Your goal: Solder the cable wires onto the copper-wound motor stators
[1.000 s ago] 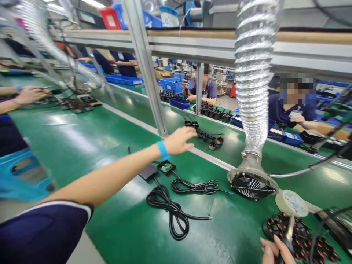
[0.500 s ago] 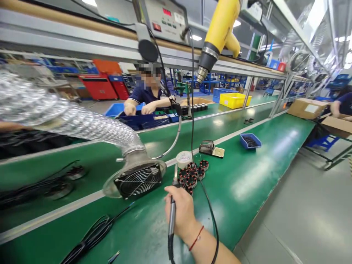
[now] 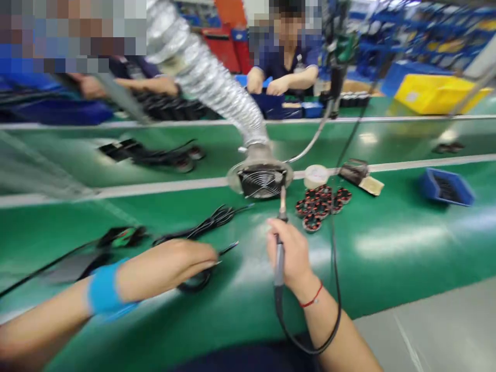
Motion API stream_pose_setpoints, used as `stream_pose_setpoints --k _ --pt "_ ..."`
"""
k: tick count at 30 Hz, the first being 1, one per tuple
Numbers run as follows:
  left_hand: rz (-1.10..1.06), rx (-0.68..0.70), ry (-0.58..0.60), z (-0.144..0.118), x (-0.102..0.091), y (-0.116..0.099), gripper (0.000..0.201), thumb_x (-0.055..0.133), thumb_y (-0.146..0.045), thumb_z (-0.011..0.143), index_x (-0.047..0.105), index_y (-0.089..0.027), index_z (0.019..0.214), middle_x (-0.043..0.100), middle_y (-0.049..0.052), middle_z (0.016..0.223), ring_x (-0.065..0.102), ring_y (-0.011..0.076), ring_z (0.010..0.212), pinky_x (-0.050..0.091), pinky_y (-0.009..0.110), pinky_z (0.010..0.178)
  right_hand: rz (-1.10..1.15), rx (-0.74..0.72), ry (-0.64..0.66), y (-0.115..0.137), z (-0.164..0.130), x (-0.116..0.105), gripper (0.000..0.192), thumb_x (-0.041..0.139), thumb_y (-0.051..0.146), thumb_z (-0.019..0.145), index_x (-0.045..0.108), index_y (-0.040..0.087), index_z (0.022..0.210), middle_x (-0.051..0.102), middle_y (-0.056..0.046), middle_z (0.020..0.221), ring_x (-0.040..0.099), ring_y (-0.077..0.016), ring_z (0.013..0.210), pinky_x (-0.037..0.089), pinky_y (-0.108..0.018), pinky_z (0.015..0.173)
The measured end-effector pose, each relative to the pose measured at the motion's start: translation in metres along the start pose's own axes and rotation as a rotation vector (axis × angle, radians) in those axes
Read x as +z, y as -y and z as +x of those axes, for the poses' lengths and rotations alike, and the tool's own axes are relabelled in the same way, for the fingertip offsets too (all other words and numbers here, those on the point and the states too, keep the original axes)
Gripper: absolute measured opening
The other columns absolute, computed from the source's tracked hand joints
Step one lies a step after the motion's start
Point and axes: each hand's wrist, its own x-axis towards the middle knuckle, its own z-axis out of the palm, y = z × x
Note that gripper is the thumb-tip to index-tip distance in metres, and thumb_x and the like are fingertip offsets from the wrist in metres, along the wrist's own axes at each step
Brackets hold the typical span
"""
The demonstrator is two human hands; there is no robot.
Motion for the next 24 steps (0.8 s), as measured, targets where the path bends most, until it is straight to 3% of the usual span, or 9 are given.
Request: stream_pose_setpoints --k 3,7,11,14,17,20,22,24 --pt "0.099 -0.16 0.134 0.022 0.015 -0.016 0.038 0.035 -0.033 0.102 0.065 -0.021 0.081 0.073 0.006 0.08 0.065 0.0202 0.069 0.043 0.034 0.061 0.06 0.035 0.027 -0.004 -0.003 -0.001 0.031 0.054 0.019 0.093 0.055 0.022 0.124 0.072 -0.005 0.093 0.071 -0.0161 0.08 0.06 -0.031 0.077" --pt "-0.181 -0.201 -0.009 0.056 0.021 -0.026 0.035 0.036 -0.031 0.101 0.067 -0.017 0.097 0.074 0.006 0.097 0.066 0.0179 0.084 0.044 0.027 0.073 0.12 0.042 0.044 -0.002 -0.007 -0.002 0.036 0.058 0.022 0.093 0.052 0.023 0.128 0.071 -0.005 0.098 0.07 -0.015 0.078 0.061 -0.03 0.072" --pt "-0.455 -0.156 -0.112 0.057 0.021 -0.031 0.041 0.037 -0.038 0.1 0.064 -0.015 0.08 0.067 0.003 0.076 0.057 0.0116 0.067 0.041 0.023 0.065 0.193 -0.006 0.14 0.002 -0.007 -0.001 0.041 0.058 0.021 0.093 0.048 0.025 0.133 0.07 -0.007 0.108 0.071 -0.018 0.094 0.061 -0.035 0.081" --pt "-0.53 -0.159 -0.151 0.049 0.022 -0.029 0.039 0.039 -0.037 0.099 0.064 -0.014 0.08 0.062 0.001 0.068 0.054 0.01 0.062 0.041 0.021 0.064 0.172 -0.044 0.184 0.003 -0.004 -0.003 0.039 0.058 0.018 0.093 0.049 0.026 0.13 0.069 -0.002 0.093 0.068 -0.0161 0.086 0.058 -0.035 0.082" --pt "-0.444 -0.196 -0.098 0.04 0.023 -0.023 0.031 0.041 -0.031 0.099 0.067 -0.016 0.092 0.06 -0.001 0.061 0.055 0.01 0.058 0.041 0.021 0.063 0.134 -0.08 0.234 0.002 -0.002 -0.004 0.038 0.057 0.015 0.093 0.05 0.027 0.129 0.066 0.001 0.084 0.063 -0.0145 0.077 0.054 -0.033 0.077" --pt "-0.184 -0.322 0.015 0.033 0.022 -0.015 0.025 0.046 -0.024 0.096 0.068 -0.018 0.085 0.06 -0.001 0.059 0.054 0.0117 0.055 0.037 0.024 0.059 0.061 -0.118 0.253 -0.001 -0.002 -0.004 0.038 0.056 0.014 0.093 0.05 0.026 0.129 0.067 0.001 0.085 0.064 -0.0154 0.076 0.053 -0.033 0.075" --pt "-0.067 -0.385 0.055 0.03 0.018 -0.007 0.025 0.047 -0.022 0.095 0.066 -0.018 0.08 0.063 0.001 0.063 0.055 0.0127 0.057 0.037 0.025 0.059 -0.022 -0.138 0.206 -0.004 -0.001 -0.005 0.036 0.057 0.014 0.093 0.053 0.026 0.127 0.067 0.001 0.086 0.064 -0.0158 0.077 0.052 -0.033 0.076" --pt "-0.008 -0.425 -0.001 0.029 0.013 0.006 0.027 0.044 -0.022 0.096 0.066 -0.017 0.082 0.068 0.003 0.076 0.06 0.0141 0.068 0.042 0.025 0.067 -0.106 -0.131 0.097 -0.008 0.0 -0.008 0.036 0.06 0.015 0.091 0.056 0.026 0.125 0.068 0.0 0.088 0.065 -0.0158 0.08 0.053 -0.033 0.079"
